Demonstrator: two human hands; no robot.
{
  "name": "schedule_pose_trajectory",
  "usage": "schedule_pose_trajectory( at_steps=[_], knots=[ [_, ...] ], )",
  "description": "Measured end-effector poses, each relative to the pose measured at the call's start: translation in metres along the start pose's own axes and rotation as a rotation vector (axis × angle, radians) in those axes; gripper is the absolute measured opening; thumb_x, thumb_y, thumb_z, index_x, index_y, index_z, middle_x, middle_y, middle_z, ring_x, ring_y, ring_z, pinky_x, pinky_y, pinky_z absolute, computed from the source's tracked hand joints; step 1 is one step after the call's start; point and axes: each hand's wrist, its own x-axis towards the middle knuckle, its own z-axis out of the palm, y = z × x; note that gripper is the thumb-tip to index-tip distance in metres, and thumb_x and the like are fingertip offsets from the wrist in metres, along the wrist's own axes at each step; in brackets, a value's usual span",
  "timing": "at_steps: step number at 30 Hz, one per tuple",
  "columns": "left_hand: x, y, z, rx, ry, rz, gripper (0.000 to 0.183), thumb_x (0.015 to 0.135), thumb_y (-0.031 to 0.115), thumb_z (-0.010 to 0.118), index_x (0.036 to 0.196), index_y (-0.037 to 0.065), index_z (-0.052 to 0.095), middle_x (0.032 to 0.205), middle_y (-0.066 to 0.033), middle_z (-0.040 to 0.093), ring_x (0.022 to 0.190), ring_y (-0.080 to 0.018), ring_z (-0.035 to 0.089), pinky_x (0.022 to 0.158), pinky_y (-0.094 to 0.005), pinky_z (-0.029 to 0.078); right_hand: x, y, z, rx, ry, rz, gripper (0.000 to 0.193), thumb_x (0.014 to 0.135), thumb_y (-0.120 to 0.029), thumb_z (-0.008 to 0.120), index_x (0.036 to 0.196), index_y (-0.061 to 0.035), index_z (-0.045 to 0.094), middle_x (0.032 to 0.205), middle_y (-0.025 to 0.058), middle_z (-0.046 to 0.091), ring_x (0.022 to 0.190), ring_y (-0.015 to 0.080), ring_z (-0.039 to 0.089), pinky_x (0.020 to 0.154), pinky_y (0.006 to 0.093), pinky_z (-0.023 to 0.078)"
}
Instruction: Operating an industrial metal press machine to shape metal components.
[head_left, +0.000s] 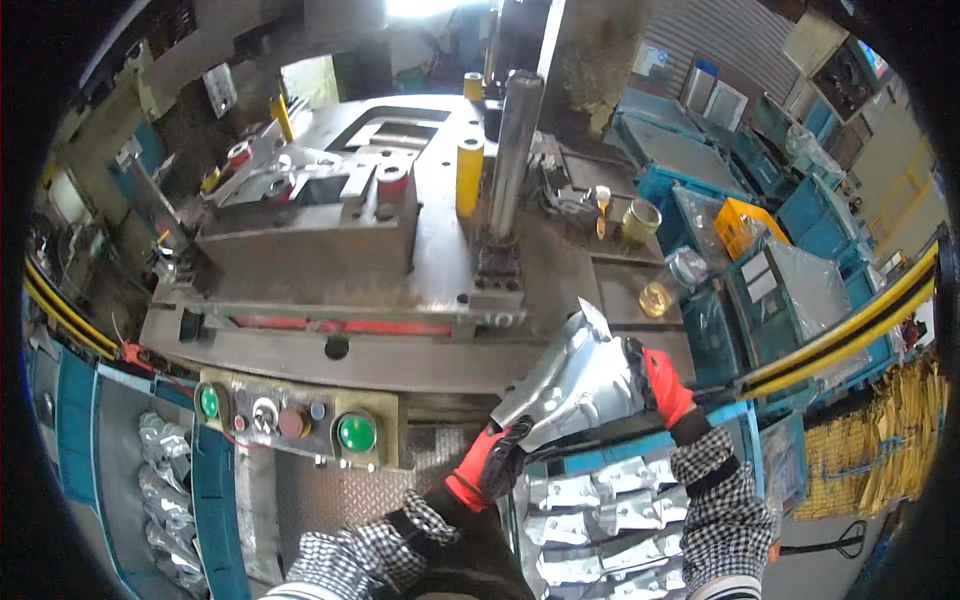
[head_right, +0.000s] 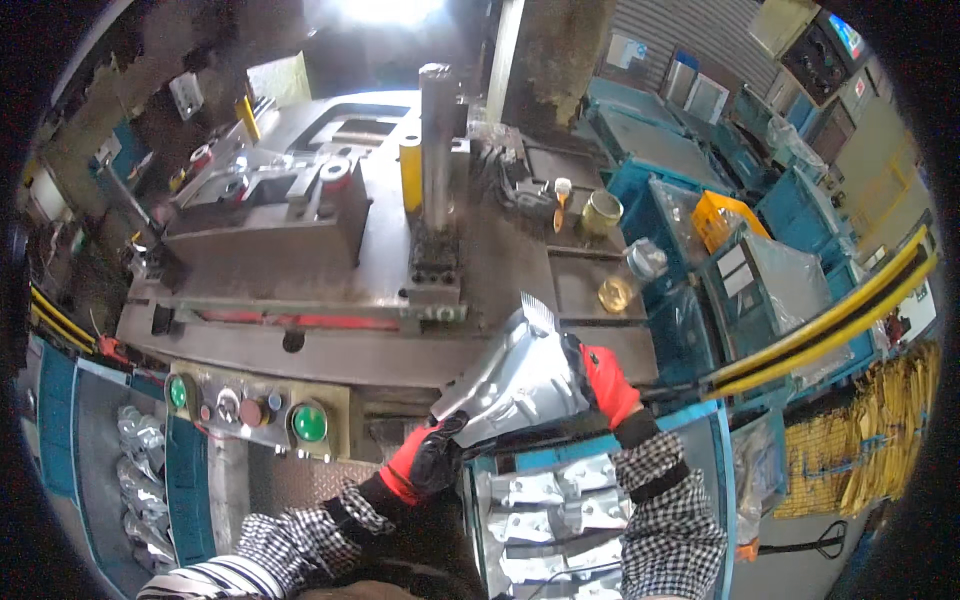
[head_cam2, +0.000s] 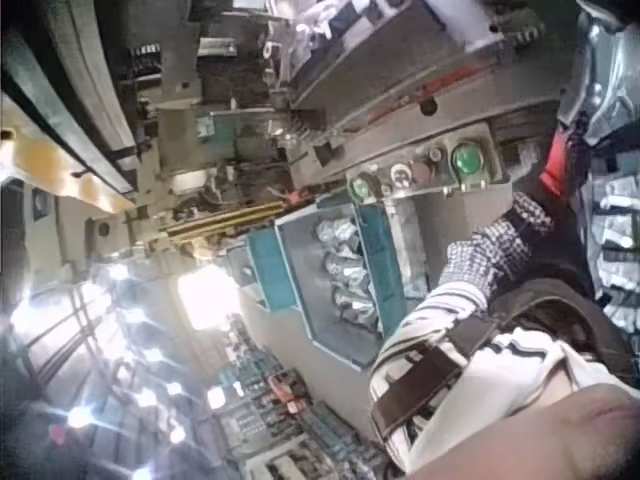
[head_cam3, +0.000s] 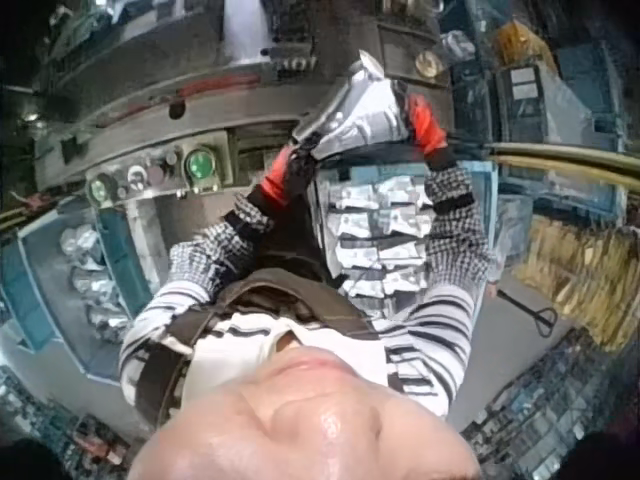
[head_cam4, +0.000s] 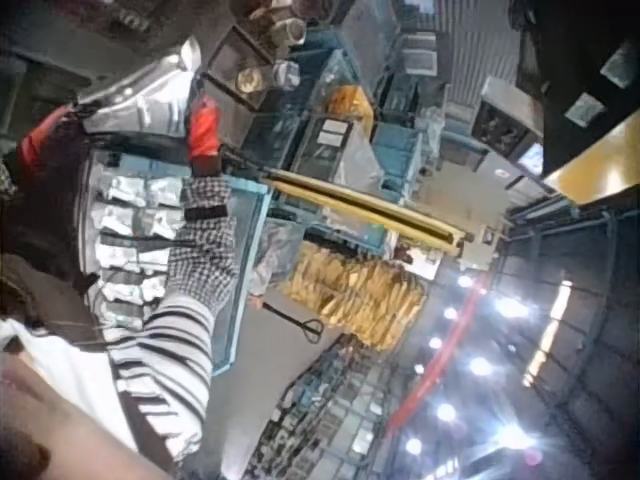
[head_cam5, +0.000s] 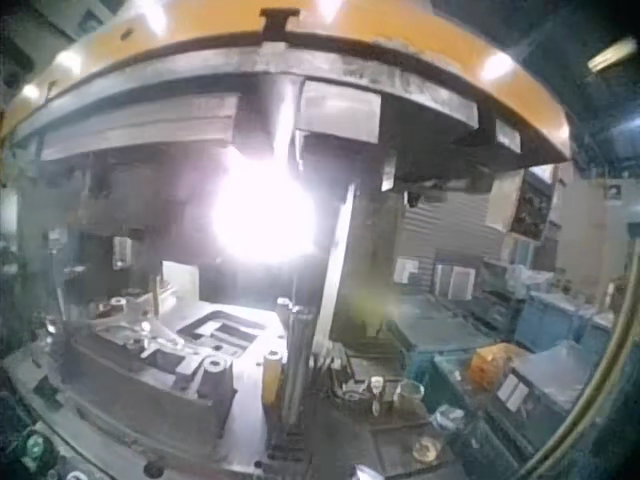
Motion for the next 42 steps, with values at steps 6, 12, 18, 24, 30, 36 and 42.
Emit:
schedule_pose_trajectory(
  at_steps=[6,12,18,24,30,36,42],
  knots=[
    [0.119,-0.008,-0.013,-0.197,-0.056,0.096,0.036,0.106,0.026,0.059,0.137,0.008,0.056,0.074,-0.0039,0.067,0.062,-0.0128,0.063,0.061,-0.0339,0.053,0.171,0.04,-0.008,-0.079,-0.13,-0.358,0.043,0.106,-0.034,0.055,0.121,0.0042,0.066,0.096,0.0175,0.072,0.086,0.0172,0.064,0.082,0.0369,0.052],
    [0.157,-0.014,0.007,-0.468,-0.143,0.122,0.027,0.107,0.025,0.055,0.131,0.012,0.054,0.102,-0.0143,0.073,0.099,-0.0223,0.069,0.11,-0.0482,0.048,0.252,0.065,0.026,0.141,-0.283,0.091,0.057,0.107,-0.048,0.048,0.097,0.0022,0.072,0.076,0.022,0.064,0.076,0.0278,0.062,0.078,0.0435,0.049],
    [0.194,0.016,0.061,-0.552,-0.128,0.047,0.022,0.109,0.026,0.052,0.123,0.014,0.063,0.108,-0.0046,0.07,0.111,-0.0212,0.063,0.117,-0.0571,0.038,0.324,0.068,0.047,0.006,-0.378,0.228,0.063,0.105,-0.054,0.046,0.1,0.0035,0.071,0.094,0.0278,0.069,0.091,0.0424,0.065,0.086,0.0462,0.048],
    [0.23,-0.002,0.054,-0.703,-0.16,0.048,0.018,0.108,0.025,0.054,0.113,0.012,0.066,0.106,-0.0106,0.072,0.11,-0.0267,0.065,0.116,-0.0522,0.042,0.336,0.103,0.062,0.051,-0.294,0.276,0.065,0.103,-0.057,0.048,0.098,0.0045,0.069,0.092,0.0279,0.068,0.091,0.0445,0.064,0.081,0.047,0.048],
    [0.248,-0.005,0.036,-0.584,-0.005,-0.057,0.016,0.103,0.024,0.063,0.105,0.008,0.066,0.097,-0.0132,0.068,0.098,-0.025,0.065,0.108,-0.047,0.051,0.35,0.101,0.062,0.091,-0.058,0.14,0.041,0.103,-0.036,0.059,0.126,-0.0021,0.063,0.116,0.024,0.069,0.113,0.039,0.065,0.096,0.0401,0.05],
    [0.255,0.007,0.042,-0.69,-0.018,-0.254,0.018,0.102,0.026,0.065,0.105,0.008,0.065,0.096,-0.0111,0.068,0.097,-0.0225,0.065,0.102,-0.0451,0.055,0.307,0.095,0.06,0.345,0.256,0.177,0.056,0.1,-0.034,0.065,0.146,-0.0057,0.049,0.143,0.0244,0.055,0.134,0.0398,0.052,0.11,0.0448,0.044],
    [0.265,-0.009,0.054,-0.468,-0.018,0.041,0.027,0.107,0.032,0.055,0.123,0.01,0.058,0.112,-0.0057,0.066,0.109,-0.0228,0.064,0.103,-0.0444,0.053,0.238,0.085,0.125,0.027,0.273,0.33,0.091,0.092,-0.032,0.075,0.163,-0.0149,0.02,0.16,0.0301,0.029,0.145,0.0484,0.036,0.119,0.048,0.035]
  ],
)
